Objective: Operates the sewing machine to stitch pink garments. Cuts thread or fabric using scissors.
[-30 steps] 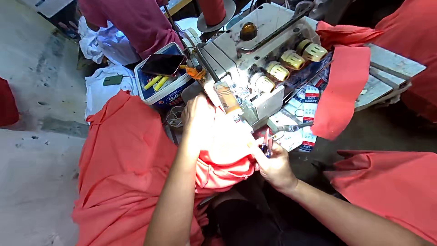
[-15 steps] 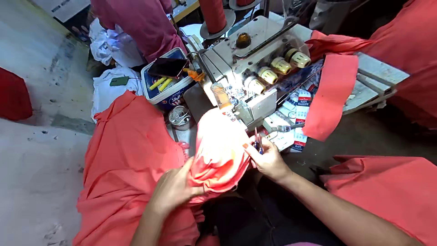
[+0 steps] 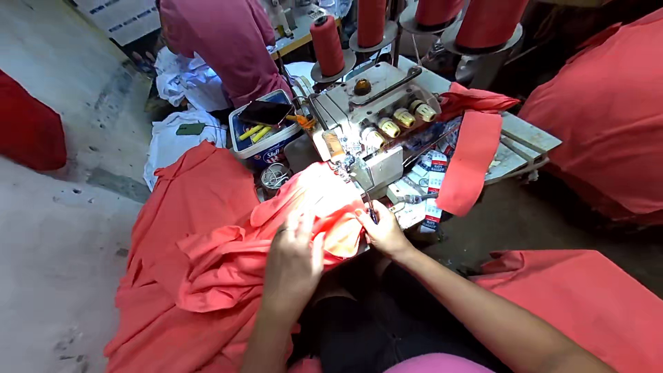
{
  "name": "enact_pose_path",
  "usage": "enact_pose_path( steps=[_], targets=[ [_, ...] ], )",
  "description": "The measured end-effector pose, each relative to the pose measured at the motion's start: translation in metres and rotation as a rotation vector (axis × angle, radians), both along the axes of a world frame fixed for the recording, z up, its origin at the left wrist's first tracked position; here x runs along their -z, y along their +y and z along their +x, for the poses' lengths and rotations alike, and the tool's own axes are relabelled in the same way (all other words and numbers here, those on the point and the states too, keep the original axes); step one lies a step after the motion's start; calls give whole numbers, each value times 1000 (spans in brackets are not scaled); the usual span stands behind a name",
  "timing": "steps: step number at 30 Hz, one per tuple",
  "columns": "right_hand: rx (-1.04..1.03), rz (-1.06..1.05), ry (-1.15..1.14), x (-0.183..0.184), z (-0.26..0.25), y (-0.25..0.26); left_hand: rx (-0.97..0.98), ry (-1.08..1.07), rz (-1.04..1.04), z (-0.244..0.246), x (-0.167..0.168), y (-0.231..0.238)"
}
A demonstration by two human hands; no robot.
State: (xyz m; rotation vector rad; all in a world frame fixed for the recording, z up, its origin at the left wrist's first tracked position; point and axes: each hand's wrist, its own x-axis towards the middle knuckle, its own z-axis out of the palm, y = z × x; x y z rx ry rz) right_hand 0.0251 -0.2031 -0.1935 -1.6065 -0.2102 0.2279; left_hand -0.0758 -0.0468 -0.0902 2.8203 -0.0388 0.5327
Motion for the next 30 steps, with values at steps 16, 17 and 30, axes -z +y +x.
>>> enact_pose_path(
  steps=[16,17,30],
  targets=[
    [46,166,-16,-7,-15,-2,135,-131,-106,74,61,-12],
    [44,162,-19,-6,-15,-3,132,-140,-103,74,62,-13],
    [3,138,34,7,-18,-23,-11,41,-78,32,76,-25]
  ],
)
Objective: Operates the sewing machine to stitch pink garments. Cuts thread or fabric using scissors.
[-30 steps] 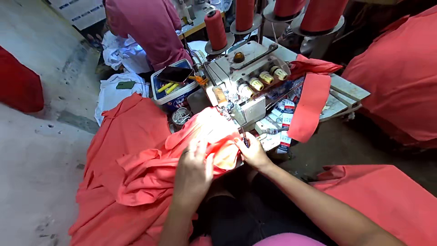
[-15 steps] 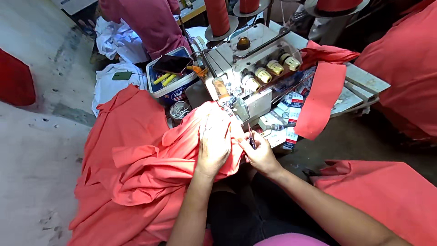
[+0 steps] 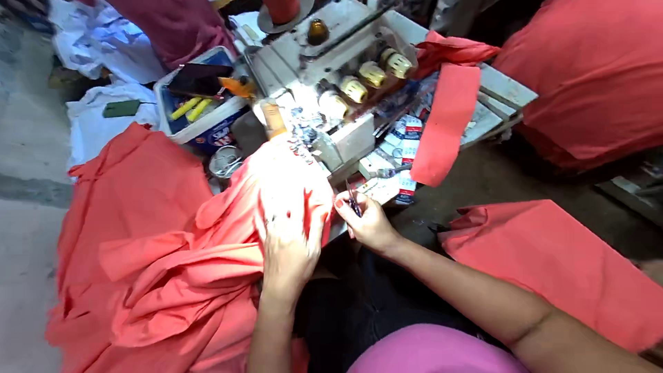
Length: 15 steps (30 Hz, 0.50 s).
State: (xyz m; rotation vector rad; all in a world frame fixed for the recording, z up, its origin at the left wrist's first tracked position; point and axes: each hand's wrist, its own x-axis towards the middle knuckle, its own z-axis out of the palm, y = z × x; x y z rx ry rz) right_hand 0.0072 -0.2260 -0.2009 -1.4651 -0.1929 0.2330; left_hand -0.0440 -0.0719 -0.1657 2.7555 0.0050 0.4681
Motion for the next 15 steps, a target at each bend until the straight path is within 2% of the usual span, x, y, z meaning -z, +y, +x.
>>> enact_pose_path(
  steps=[2,4,7,11,13,15],
  targets=[
    [79,-93,-116,18,-15,-21,-33,32,35,-26,17,-12],
    [287,-203,-259,47,-27,-44,-7,27,41,-49,39,-23],
    [489,-342,-255,71,-24,-81,115,-128,-34,-68,55,-43],
    [431,-271,-103,74,-9,-98,370,-137,-336,-47,45,-69],
    [362,-181,-18,62,-13,-96,415,-1,-540,-25,36,-76],
    [301,-60,116,38,-30,-93,362,269,-761,-5,26,-80]
  ],
)
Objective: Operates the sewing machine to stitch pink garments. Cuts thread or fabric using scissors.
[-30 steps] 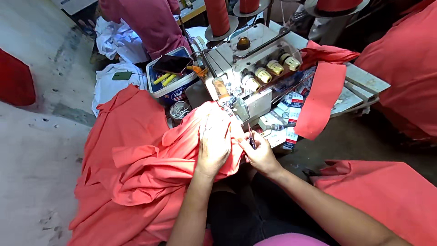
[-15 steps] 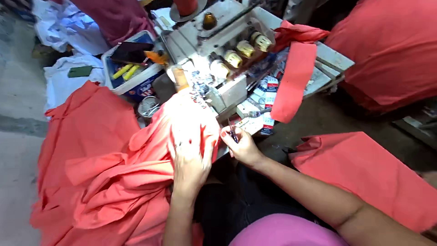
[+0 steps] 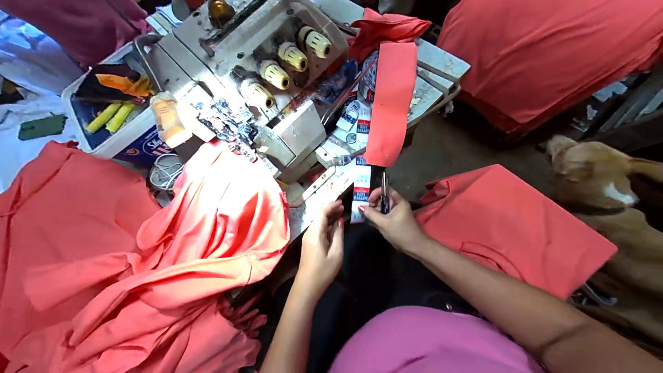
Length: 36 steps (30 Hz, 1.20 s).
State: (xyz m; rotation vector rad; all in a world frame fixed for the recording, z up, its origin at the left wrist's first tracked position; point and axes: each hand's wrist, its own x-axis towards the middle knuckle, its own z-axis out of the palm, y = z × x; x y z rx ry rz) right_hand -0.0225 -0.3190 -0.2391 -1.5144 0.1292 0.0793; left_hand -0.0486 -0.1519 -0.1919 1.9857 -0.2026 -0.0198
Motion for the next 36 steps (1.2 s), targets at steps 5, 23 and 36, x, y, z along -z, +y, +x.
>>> enact_pose_path(
  steps=[5,23,36],
  targets=[
    [-91,129,21,-21,-30,-4,113,572,-417,37,-2,-11],
    [-146,-105,-233,-47,83,-2,89,344,-275,67,-22,2],
    [-174,-1121,-785,-30,38,-42,167,387,-274,74,-31,20]
  ],
)
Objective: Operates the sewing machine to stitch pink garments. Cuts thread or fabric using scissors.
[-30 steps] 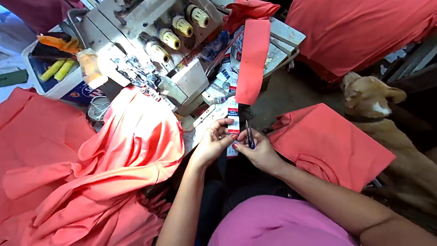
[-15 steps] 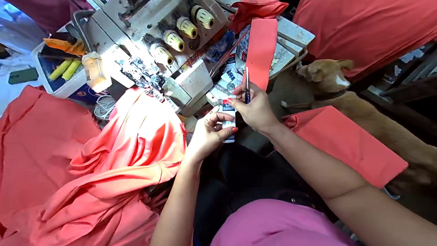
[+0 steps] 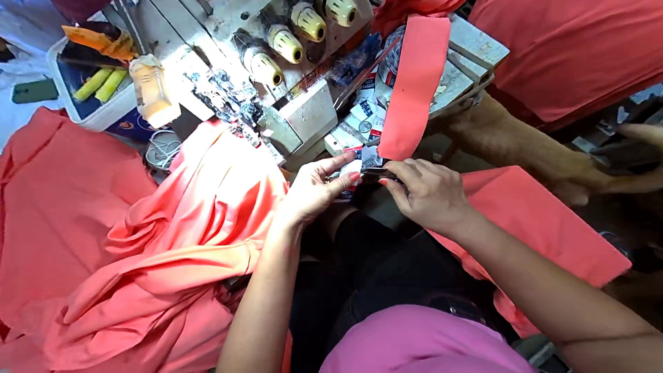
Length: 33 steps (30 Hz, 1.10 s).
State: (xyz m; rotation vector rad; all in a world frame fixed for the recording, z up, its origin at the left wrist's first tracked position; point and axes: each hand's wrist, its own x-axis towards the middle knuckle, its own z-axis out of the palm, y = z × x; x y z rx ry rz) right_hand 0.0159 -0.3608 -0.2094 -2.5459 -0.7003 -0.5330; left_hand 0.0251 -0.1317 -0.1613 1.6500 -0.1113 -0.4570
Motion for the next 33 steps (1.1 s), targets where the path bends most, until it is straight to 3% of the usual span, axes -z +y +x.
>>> enact_pose_path(
  steps=[15,19,33],
  targets=[
    [33,-93,-60,-5,2,3,-82,68,-171,5,10,-7],
    [27,-82,-58,-5,2,5,-57,-13,-126,8,12,-9],
    [7,-82,-129,-8,8,20,-54,86,-82,11,3,-11]
  ],
)
